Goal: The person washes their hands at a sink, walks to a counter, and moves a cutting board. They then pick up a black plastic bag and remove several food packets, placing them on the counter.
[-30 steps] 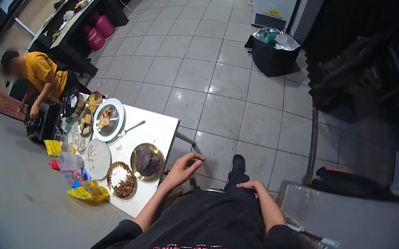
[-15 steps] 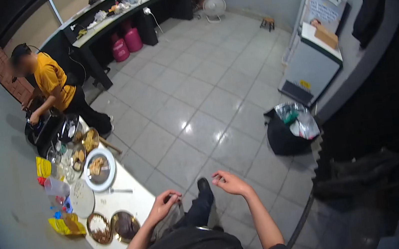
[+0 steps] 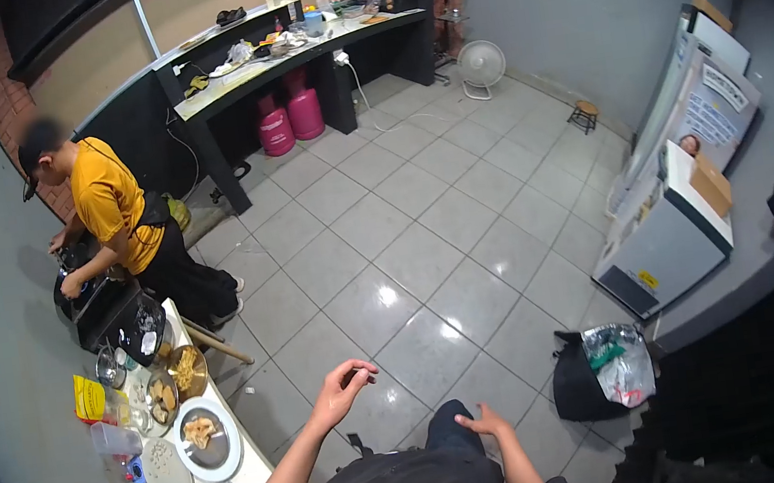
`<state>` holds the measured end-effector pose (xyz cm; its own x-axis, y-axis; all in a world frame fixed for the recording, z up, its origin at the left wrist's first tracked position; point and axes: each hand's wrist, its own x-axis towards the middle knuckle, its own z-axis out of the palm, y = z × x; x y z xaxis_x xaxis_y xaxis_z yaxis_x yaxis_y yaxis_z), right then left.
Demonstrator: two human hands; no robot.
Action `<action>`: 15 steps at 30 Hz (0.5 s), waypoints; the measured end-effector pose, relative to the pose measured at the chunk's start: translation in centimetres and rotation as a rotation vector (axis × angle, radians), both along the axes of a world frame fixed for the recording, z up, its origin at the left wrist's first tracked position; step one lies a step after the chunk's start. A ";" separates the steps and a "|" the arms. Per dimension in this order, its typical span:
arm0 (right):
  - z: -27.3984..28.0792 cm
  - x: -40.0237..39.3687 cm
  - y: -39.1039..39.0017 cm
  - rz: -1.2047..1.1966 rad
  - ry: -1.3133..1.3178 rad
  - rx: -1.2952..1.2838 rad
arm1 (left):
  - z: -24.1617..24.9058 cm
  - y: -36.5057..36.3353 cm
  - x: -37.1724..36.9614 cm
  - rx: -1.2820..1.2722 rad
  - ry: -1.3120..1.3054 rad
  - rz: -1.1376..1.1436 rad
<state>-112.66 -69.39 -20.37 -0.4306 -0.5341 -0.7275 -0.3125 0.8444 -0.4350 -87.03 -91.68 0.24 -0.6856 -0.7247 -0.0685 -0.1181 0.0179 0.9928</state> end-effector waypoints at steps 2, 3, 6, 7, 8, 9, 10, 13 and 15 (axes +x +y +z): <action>-1.1 -2.2 -4.2 0.007 -0.305 0.258 | -0.8 -3.8 -2.4 0.048 0.041 0.019; -0.9 -3.4 -6.3 0.099 -0.448 0.363 | -1.6 -5.6 -3.4 0.071 0.073 0.041; -6.3 -9.7 -14.2 0.258 -0.258 0.413 | -4.2 -11.2 -6.6 0.107 0.067 0.123; -9.0 -12.0 -16.8 0.276 -0.010 0.239 | -3.9 -13.0 -7.7 0.141 0.055 0.149; -9.4 -14.1 -19.8 0.296 0.236 0.059 | -3.7 -15.1 -9.1 0.143 0.060 0.168; -9.5 -16.3 -22.7 0.259 0.178 -0.075 | -3.4 -17.2 -10.2 0.134 0.005 0.203; -8.5 -17.7 -26.4 0.220 0.112 -0.205 | -3.1 -19.1 -10.8 0.127 -0.054 0.238; -0.7 -21.4 -38.4 0.432 -0.031 -0.420 | 0.7 -25.5 -12.4 0.160 -0.030 0.230; 5.8 -22.5 -46.7 0.588 -0.148 -0.569 | 1.2 -29.6 -12.8 0.219 0.002 0.178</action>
